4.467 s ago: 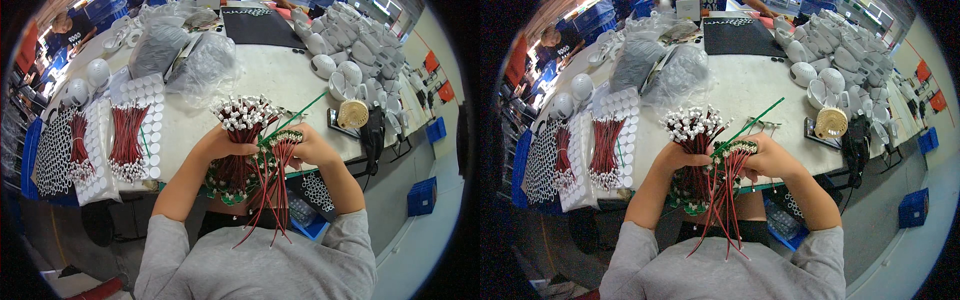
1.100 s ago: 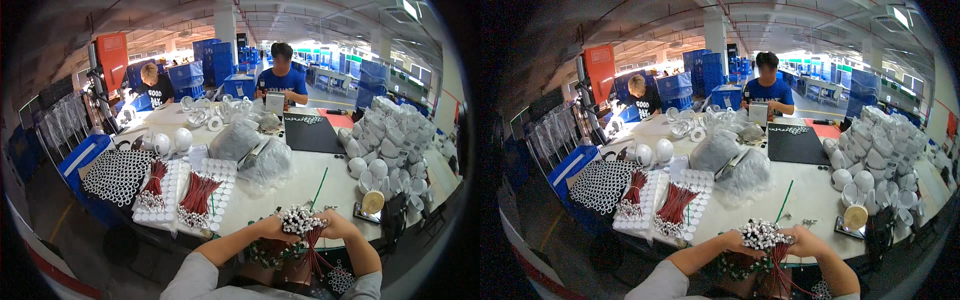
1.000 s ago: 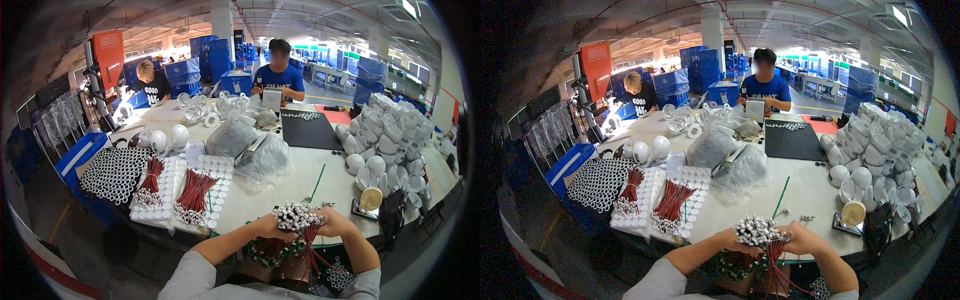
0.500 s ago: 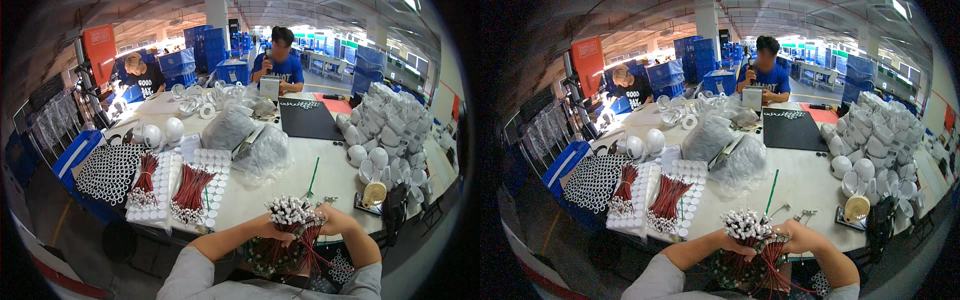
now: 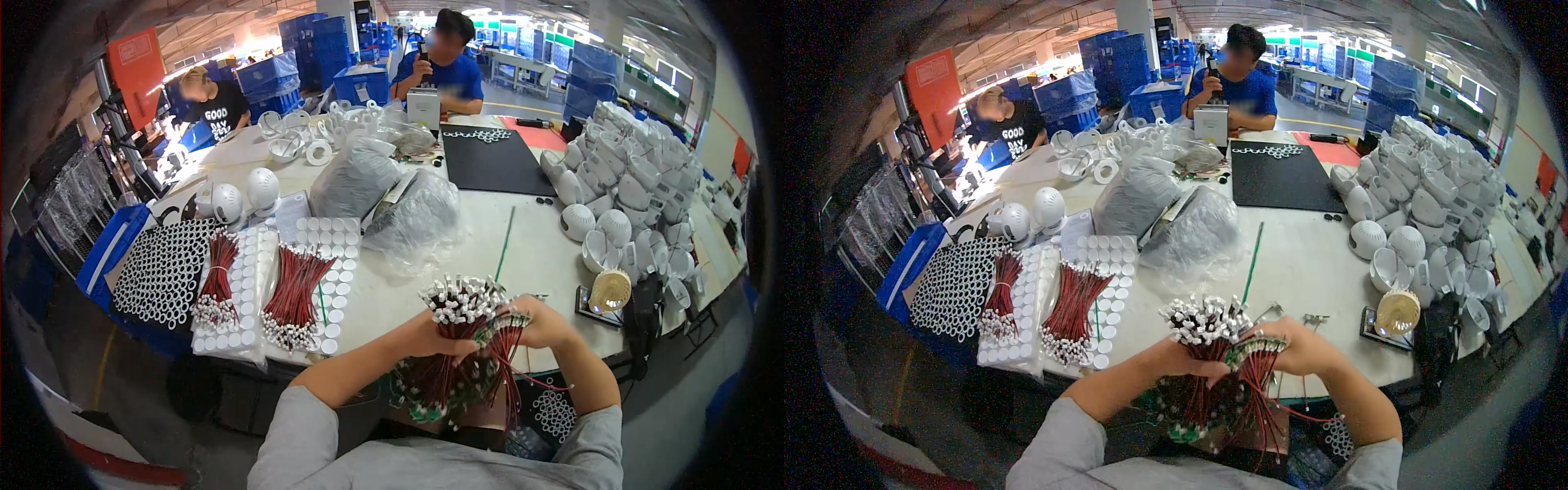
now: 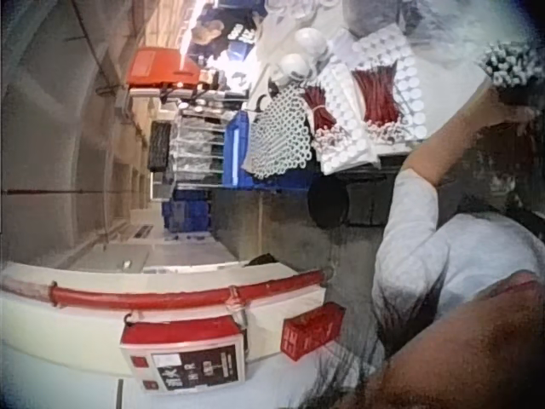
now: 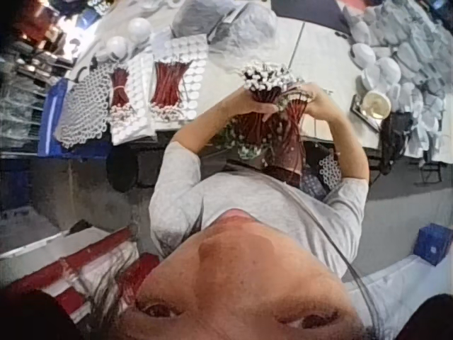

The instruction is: Assembling and bundling LED circuit boards with wires at a factory workbench.

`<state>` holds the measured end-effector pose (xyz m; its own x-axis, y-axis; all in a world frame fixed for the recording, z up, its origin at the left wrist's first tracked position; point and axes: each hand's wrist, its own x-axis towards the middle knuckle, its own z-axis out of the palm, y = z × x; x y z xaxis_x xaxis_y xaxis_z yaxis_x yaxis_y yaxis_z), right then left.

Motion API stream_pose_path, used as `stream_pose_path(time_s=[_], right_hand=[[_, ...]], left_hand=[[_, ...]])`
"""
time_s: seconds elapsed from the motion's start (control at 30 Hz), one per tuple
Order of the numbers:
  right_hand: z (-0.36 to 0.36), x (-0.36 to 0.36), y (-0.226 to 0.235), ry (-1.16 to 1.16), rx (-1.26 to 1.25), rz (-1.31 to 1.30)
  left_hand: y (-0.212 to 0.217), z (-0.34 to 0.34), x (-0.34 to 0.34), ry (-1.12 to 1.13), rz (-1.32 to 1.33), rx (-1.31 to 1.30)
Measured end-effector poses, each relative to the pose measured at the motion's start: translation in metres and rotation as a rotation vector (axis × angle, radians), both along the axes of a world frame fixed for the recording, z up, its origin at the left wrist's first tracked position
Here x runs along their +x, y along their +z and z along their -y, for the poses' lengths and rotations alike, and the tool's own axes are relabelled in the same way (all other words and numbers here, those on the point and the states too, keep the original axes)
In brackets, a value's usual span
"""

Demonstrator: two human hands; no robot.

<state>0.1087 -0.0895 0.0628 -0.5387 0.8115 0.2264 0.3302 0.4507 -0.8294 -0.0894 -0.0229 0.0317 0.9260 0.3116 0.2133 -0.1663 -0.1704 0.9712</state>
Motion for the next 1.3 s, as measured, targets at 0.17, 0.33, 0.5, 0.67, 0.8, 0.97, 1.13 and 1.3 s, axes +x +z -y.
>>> stream_pose_path(time_s=[0.17, 0.33, 0.5, 0.67, 0.8, 0.97, 1.13, 1.3], right_hand=[[0.014, 0.036, 0.014, -0.296, -0.033, -0.109], [0.017, 0.055, 0.006, -0.353, 0.006, -0.059], [0.000, 0.037, -0.003, -0.306, -0.027, 0.036], [-0.005, 0.030, -0.007, -0.289, -0.060, 0.027], [-0.004, 0.022, -0.012, -0.196, -0.010, -0.001], [0.003, 0.013, -0.003, -0.118, -0.254, -0.007], [0.006, 0.011, -0.009, -0.069, -0.203, -0.078], [0.010, 0.005, -0.006, -0.110, -0.322, -0.121]], left_hand=[[-0.002, -0.032, 0.001, 0.340, -0.015, 0.148], [0.009, -0.034, 0.008, 0.441, 0.128, 0.029], [-0.006, -0.022, 0.024, 0.406, 0.099, 0.047], [-0.007, -0.019, 0.033, 0.352, -0.010, 0.164], [-0.003, -0.019, 0.030, 0.275, 0.007, 0.051], [0.005, -0.019, 0.027, 0.249, -0.008, 0.008], [0.003, -0.017, 0.026, 0.212, -0.022, -0.034], [0.002, -0.015, 0.024, 0.239, -0.081, 0.092]])
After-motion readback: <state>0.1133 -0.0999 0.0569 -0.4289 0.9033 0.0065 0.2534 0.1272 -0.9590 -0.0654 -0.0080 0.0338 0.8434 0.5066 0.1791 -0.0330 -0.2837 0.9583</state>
